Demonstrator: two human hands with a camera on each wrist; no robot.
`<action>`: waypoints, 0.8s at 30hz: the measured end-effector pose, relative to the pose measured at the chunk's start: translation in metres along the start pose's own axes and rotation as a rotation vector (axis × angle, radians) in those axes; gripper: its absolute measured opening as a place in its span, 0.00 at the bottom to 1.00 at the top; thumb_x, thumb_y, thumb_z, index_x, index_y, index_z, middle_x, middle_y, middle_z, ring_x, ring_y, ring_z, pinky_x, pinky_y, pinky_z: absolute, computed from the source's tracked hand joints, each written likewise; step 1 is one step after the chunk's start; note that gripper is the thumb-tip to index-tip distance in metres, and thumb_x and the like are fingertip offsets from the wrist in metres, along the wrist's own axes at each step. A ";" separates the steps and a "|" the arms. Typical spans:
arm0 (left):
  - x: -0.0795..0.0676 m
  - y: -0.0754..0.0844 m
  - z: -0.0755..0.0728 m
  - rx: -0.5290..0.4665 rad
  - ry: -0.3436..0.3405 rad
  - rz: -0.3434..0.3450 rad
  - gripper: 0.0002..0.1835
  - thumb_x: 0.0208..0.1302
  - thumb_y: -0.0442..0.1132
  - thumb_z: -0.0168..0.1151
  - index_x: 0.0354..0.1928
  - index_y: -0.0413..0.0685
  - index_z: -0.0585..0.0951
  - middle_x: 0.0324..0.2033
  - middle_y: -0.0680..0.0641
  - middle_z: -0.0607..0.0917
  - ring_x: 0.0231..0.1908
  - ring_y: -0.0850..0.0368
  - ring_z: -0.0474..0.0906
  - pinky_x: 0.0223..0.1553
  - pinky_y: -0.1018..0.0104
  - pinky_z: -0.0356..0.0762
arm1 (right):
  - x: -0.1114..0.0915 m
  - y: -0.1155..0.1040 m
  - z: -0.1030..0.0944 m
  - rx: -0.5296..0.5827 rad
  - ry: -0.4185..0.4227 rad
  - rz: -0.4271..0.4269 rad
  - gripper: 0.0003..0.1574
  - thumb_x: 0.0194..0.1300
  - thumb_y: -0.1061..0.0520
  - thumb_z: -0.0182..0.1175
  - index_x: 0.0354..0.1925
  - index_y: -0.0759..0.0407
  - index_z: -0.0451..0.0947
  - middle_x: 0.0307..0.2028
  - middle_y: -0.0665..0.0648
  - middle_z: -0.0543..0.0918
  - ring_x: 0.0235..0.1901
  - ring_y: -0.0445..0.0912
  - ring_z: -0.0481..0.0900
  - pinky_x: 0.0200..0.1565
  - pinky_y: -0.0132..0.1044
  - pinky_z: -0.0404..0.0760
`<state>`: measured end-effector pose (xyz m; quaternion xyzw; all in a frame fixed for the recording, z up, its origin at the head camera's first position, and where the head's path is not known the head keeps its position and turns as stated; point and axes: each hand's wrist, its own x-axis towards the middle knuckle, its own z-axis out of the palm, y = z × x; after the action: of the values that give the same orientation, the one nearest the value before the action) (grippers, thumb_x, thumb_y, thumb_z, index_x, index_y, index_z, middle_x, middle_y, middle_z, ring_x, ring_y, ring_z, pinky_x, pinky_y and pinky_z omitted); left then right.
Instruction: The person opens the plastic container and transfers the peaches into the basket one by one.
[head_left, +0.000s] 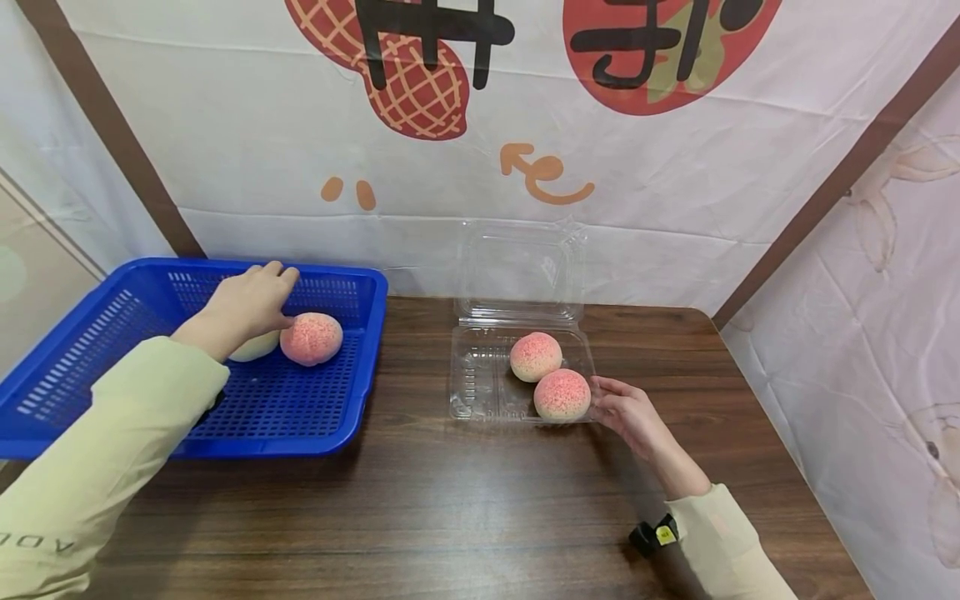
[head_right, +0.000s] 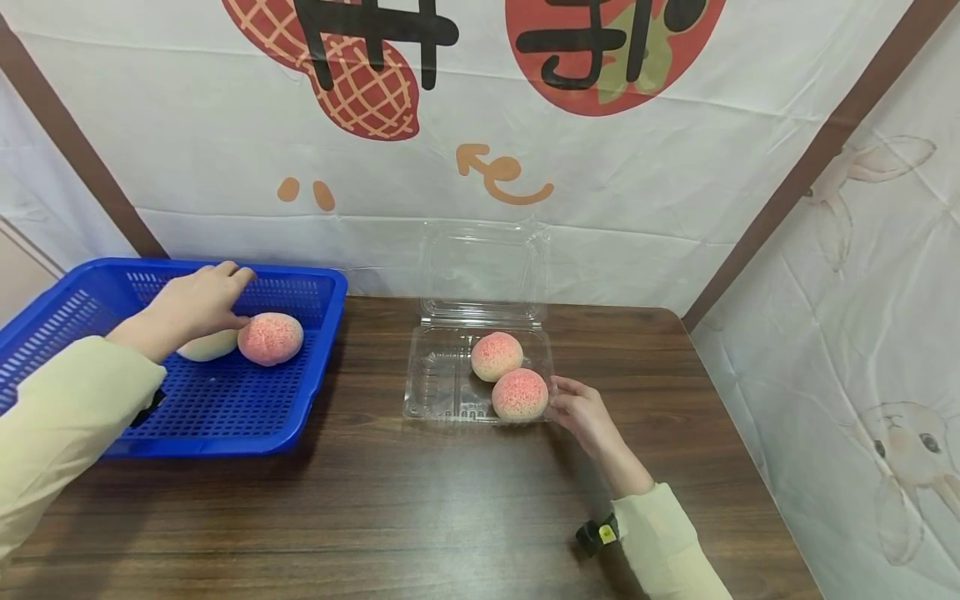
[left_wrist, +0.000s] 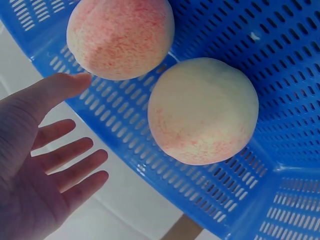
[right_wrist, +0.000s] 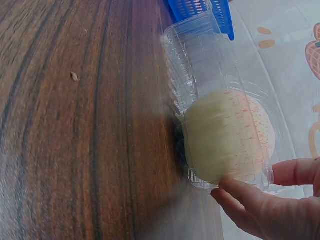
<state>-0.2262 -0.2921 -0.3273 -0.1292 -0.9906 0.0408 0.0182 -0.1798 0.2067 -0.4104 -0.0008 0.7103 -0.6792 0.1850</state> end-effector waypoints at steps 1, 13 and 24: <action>0.000 0.001 0.000 0.005 0.007 0.004 0.33 0.46 0.40 0.70 0.51 0.26 0.68 0.43 0.29 0.72 0.41 0.33 0.71 0.37 0.41 0.71 | 0.000 0.000 0.000 0.000 0.000 -0.001 0.31 0.64 0.70 0.37 0.65 0.77 0.47 0.63 0.76 0.56 0.54 0.43 0.69 0.51 0.34 0.73; 0.001 0.014 -0.005 0.055 0.106 0.098 0.31 0.46 0.38 0.70 0.49 0.27 0.69 0.43 0.30 0.72 0.43 0.33 0.70 0.38 0.43 0.71 | 0.000 0.001 0.000 0.007 0.003 -0.001 0.31 0.64 0.70 0.38 0.65 0.77 0.47 0.62 0.76 0.56 0.54 0.43 0.69 0.50 0.33 0.73; 0.004 0.027 -0.009 0.097 0.177 0.161 0.30 0.45 0.36 0.71 0.48 0.27 0.70 0.41 0.31 0.73 0.43 0.33 0.70 0.41 0.43 0.70 | 0.001 0.001 0.000 0.004 0.008 0.001 0.31 0.65 0.70 0.38 0.65 0.77 0.47 0.62 0.76 0.56 0.56 0.46 0.68 0.52 0.35 0.72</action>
<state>-0.2231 -0.2647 -0.3207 -0.2103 -0.9685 0.0783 0.1082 -0.1801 0.2067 -0.4116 0.0028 0.7097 -0.6804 0.1824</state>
